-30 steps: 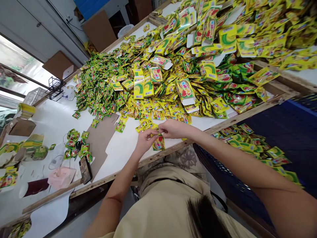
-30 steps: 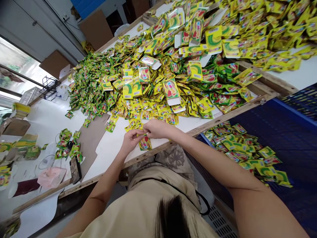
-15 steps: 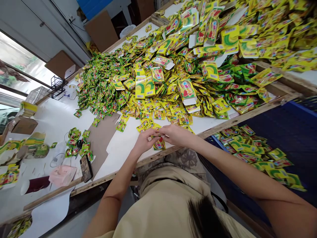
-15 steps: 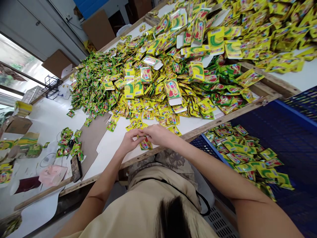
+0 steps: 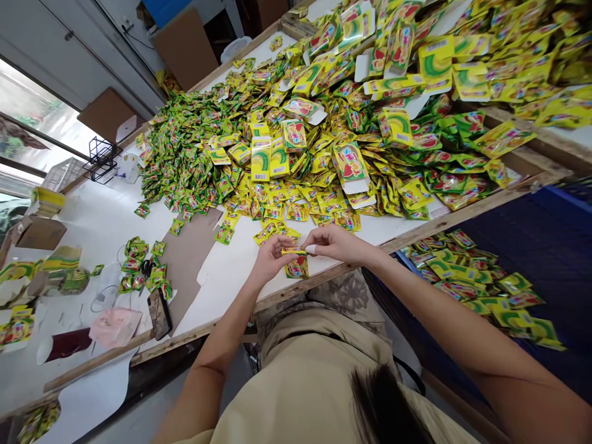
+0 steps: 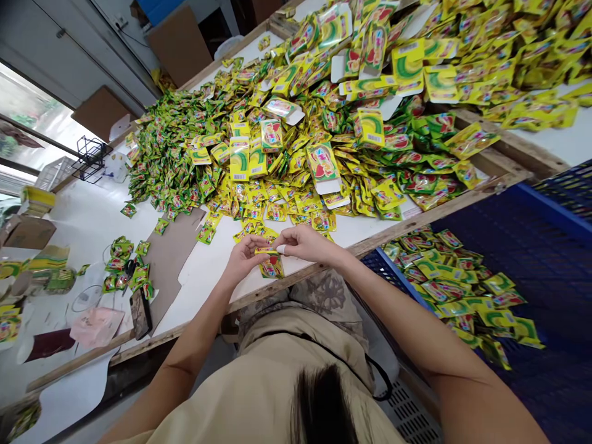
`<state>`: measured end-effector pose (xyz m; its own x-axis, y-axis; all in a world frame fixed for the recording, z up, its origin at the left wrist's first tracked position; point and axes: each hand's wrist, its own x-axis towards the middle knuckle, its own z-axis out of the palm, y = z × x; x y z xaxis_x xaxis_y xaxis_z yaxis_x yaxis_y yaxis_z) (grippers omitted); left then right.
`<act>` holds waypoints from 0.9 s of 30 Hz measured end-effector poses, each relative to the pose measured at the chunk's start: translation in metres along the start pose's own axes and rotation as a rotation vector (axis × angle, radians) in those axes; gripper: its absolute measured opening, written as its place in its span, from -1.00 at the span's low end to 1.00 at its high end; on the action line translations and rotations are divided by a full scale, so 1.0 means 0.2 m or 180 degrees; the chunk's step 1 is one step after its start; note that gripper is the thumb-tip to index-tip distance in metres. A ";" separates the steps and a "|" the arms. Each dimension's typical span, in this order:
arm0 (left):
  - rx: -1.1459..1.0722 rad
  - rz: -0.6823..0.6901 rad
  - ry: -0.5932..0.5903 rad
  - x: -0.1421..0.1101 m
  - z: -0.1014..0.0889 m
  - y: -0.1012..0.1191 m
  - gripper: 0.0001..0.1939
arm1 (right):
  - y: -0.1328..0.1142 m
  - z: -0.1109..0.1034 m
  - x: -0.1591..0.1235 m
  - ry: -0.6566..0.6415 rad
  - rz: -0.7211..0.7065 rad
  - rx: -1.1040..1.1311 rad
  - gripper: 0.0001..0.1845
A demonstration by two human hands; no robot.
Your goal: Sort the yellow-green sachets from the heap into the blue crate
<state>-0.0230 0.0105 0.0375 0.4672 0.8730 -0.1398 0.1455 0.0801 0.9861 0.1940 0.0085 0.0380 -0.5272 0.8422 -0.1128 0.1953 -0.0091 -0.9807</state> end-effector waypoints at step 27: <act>0.2578 0.0399 0.0180 -0.01 0.22 -0.03 -0.32 | 0.04 -0.07 -0.03 -0.0332 0.0732 0.0445 -0.81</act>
<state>0.0143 -0.0132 0.0288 0.4804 0.8770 -0.0069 0.6897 -0.3729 0.6207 0.2107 0.0113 0.0341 -0.5659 0.7496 -0.3434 0.2075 -0.2736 -0.9392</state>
